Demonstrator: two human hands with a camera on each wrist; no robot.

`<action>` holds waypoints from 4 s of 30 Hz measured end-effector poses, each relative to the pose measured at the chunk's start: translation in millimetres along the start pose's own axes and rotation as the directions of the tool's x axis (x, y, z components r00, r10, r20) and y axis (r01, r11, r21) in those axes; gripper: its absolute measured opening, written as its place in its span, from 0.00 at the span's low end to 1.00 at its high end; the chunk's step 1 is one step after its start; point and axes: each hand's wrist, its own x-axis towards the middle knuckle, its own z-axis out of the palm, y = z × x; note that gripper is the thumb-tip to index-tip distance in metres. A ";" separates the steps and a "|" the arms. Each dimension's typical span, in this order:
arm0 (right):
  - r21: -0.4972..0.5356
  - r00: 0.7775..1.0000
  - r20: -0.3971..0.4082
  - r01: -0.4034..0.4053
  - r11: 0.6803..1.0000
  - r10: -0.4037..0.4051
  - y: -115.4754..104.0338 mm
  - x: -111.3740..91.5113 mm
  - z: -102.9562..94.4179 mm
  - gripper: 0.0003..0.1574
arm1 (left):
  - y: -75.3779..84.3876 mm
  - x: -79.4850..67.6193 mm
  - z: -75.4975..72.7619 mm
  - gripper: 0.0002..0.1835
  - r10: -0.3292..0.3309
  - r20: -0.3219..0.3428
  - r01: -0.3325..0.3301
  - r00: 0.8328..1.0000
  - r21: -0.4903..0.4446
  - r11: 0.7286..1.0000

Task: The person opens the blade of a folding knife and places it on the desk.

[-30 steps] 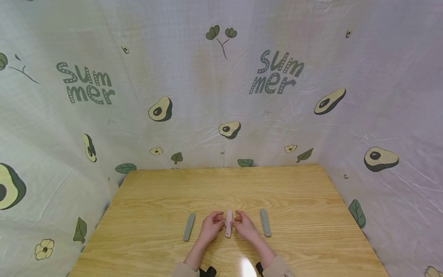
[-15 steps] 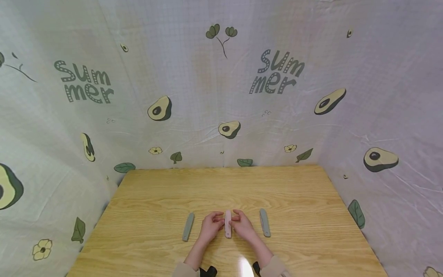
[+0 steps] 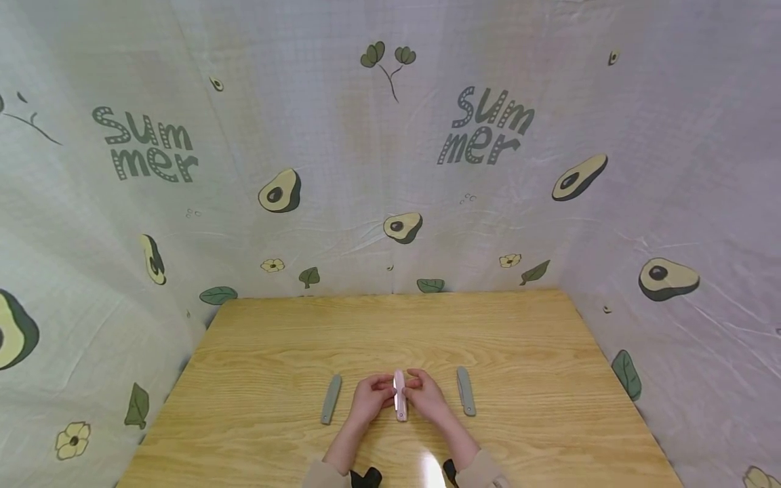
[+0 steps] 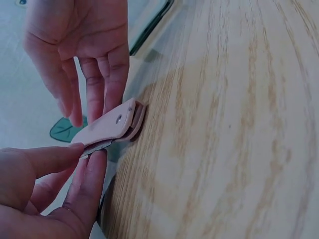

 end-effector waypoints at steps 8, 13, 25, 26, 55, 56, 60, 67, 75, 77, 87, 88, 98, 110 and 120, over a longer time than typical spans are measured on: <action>0.030 1.000 -0.014 -0.006 1.000 0.006 -3.8 2.2 -0.8 0.26 | 1.6 0.9 -1.4 0.18 -0.015 0.035 0.018 0.999 -0.089 0.996; 0.072 1.000 -0.010 -0.021 0.997 0.022 -6.0 2.6 -1.4 0.29 | 5.8 0.4 -2.8 0.19 -0.031 0.052 0.037 0.998 -0.119 0.992; 0.130 0.993 0.117 -0.002 0.992 -0.013 -7.1 2.1 -5.5 0.34 | 29.5 -12.3 -7.3 0.18 -0.019 0.090 0.027 0.996 -0.089 0.996; 0.128 0.993 0.118 -0.004 0.992 -0.011 -7.0 2.3 -5.4 0.34 | 33.9 -14.5 -7.9 0.18 -0.013 0.094 0.021 0.995 -0.088 0.996; 0.122 0.996 0.071 -0.061 0.991 0.052 -10.2 3.5 -9.5 0.34 | 12.9 -2.0 -9.7 0.18 -0.064 0.112 0.078 0.992 -0.124 0.989; 0.123 0.996 0.067 -0.062 0.990 0.054 -10.4 3.5 -9.7 0.34 | 12.9 -2.0 -9.6 0.17 -0.064 0.111 0.078 0.992 -0.130 0.988; 0.129 0.996 0.062 -0.066 0.989 0.058 -11.9 2.0 -9.5 0.35 | 12.4 -1.9 -9.4 0.17 -0.050 0.116 0.067 0.992 -0.148 0.987; 0.138 0.997 0.044 -0.074 0.988 0.068 -13.7 -0.1 -8.7 0.35 | 10.5 -1.8 -9.6 0.17 -0.027 0.121 0.048 0.992 -0.170 0.984; 0.145 0.996 0.058 -0.073 0.987 0.065 -8.1 2.1 -10.1 0.35 | 9.2 -3.0 -9.4 0.18 -0.027 0.109 0.045 0.994 -0.166 0.985; 0.147 0.996 0.060 -0.066 0.987 0.058 -7.2 2.3 -10.4 0.35 | 8.8 -2.9 -9.2 0.18 -0.031 0.106 0.048 0.994 -0.163 0.985; 0.163 0.996 0.053 -0.083 0.983 0.075 -5.6 2.6 -11.0 0.35 | 10.7 -2.5 -8.6 0.21 -0.032 0.092 0.048 0.995 -0.176 0.983; 0.167 0.996 0.049 -0.086 0.982 0.079 -6.5 2.0 -10.9 0.35 | 11.0 -2.8 -8.6 0.21 -0.031 0.090 0.047 0.995 -0.179 0.983; 0.169 0.995 0.009 -0.097 0.981 0.097 -10.2 -0.5 -10.7 0.33 | 10.6 -2.1 -8.8 0.20 -0.013 0.074 0.028 0.997 -0.201 0.979; 0.183 0.996 -0.001 -0.084 0.980 0.085 -9.6 0.4 -11.8 0.35 | 10.1 -0.7 -11.9 0.21 -0.001 0.050 0.009 0.999 -0.156 0.988; 0.237 0.995 -0.030 -0.084 0.968 0.094 -5.4 0.4 -10.8 0.38 | 9.0 0.5 -13.9 0.23 -0.009 0.014 0.011 1.000 -0.187 0.982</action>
